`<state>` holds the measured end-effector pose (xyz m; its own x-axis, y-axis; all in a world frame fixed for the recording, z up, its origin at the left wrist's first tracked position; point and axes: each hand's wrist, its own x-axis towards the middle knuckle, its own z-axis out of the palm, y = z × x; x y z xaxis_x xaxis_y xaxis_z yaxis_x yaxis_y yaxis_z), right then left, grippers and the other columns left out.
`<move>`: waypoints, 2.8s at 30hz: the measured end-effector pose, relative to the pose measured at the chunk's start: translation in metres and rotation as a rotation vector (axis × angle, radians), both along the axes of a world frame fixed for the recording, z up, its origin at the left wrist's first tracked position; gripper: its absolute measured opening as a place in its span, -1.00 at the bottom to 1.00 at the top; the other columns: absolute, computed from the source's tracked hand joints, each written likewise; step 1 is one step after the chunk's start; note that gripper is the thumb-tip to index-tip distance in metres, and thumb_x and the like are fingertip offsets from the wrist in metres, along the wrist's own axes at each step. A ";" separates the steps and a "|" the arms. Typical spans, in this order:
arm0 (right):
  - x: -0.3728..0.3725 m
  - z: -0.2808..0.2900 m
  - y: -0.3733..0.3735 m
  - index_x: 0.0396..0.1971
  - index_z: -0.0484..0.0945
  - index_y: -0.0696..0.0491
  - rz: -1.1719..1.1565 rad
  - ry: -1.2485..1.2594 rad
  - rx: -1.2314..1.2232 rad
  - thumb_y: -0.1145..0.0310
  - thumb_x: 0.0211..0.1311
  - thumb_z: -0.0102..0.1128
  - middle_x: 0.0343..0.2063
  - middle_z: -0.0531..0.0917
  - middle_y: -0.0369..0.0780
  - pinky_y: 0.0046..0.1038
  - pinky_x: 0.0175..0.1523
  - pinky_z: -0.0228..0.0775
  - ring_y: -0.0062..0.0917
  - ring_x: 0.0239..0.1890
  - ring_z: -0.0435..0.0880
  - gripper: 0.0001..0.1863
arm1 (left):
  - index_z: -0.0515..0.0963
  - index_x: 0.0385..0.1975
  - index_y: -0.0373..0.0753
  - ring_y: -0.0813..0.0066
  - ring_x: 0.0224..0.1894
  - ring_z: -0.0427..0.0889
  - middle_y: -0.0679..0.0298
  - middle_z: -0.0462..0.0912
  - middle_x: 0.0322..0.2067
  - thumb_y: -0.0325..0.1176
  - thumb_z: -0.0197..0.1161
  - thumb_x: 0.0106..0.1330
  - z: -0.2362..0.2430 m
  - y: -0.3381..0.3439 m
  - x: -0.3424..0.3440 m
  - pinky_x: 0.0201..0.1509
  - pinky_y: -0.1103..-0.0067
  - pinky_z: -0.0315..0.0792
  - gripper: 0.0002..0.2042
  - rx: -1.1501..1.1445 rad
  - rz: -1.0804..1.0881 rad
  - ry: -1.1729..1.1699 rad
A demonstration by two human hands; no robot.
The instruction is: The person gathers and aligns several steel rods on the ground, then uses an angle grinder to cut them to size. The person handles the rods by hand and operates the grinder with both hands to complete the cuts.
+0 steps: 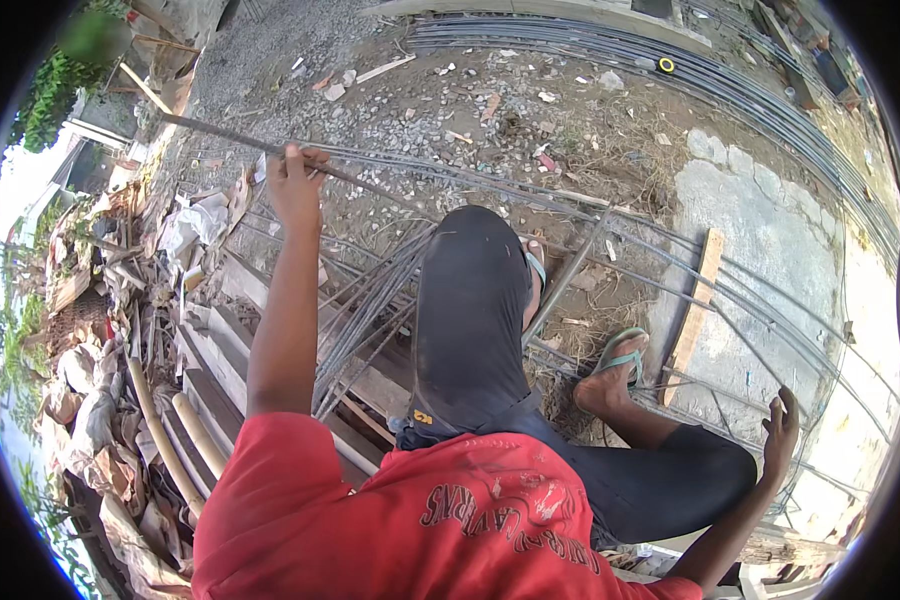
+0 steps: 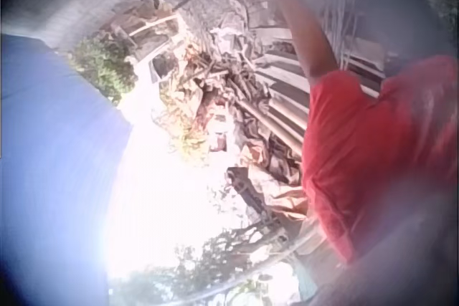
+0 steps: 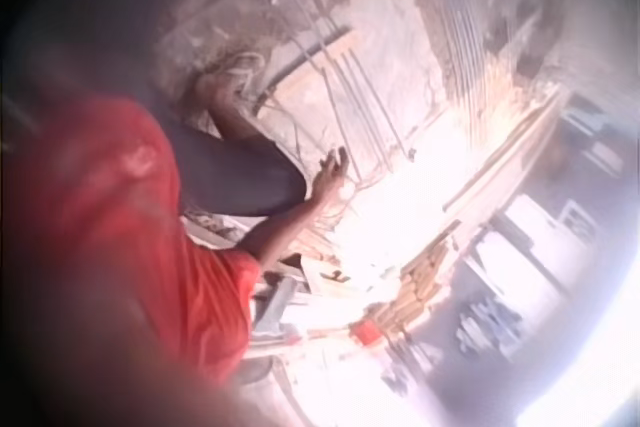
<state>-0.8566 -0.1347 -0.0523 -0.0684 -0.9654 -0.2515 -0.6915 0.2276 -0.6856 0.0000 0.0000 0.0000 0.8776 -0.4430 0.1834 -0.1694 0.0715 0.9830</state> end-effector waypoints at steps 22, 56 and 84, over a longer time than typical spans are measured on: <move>0.201 -0.312 -0.106 0.02 0.58 0.27 -0.334 -0.251 0.464 0.13 0.48 0.15 -0.26 0.75 -0.14 -0.40 -0.42 0.57 -0.44 -0.46 0.73 -0.56 | 0.58 -0.31 -0.04 0.78 -0.74 0.35 0.61 0.44 -0.67 -0.11 0.04 0.57 -0.166 0.329 0.030 -0.73 0.73 0.26 -0.74 0.824 0.217 1.300; 0.481 0.127 -0.133 -0.02 0.57 0.16 0.169 -0.697 -1.116 0.04 0.49 0.20 -0.17 0.66 -0.15 -0.39 -0.09 0.50 -0.41 -0.18 0.62 -0.57 | 0.47 0.10 -0.23 0.61 -0.35 0.45 0.38 0.52 -0.30 0.04 0.03 0.61 -0.006 -0.198 -0.252 -0.25 0.59 0.37 -0.58 -0.052 -0.831 -0.129; 0.390 -0.037 -0.059 -0.14 0.48 0.16 0.094 -0.791 -0.297 -0.05 0.53 0.10 -0.59 0.57 -0.18 -0.31 -0.39 0.42 -0.42 -0.55 0.59 -0.52 | 0.68 -0.24 -0.20 -0.10 -0.49 0.61 -0.01 0.56 -0.63 -0.05 0.17 0.52 0.075 -0.123 -0.105 -0.39 0.20 0.42 -0.67 0.525 -0.484 -0.808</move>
<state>-0.4661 -0.1940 -0.0895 0.1046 -0.9918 0.0733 0.0094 -0.0727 -0.9973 -0.1052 -0.1235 0.0746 0.2922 -0.9025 0.3164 -0.8490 -0.0925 0.5202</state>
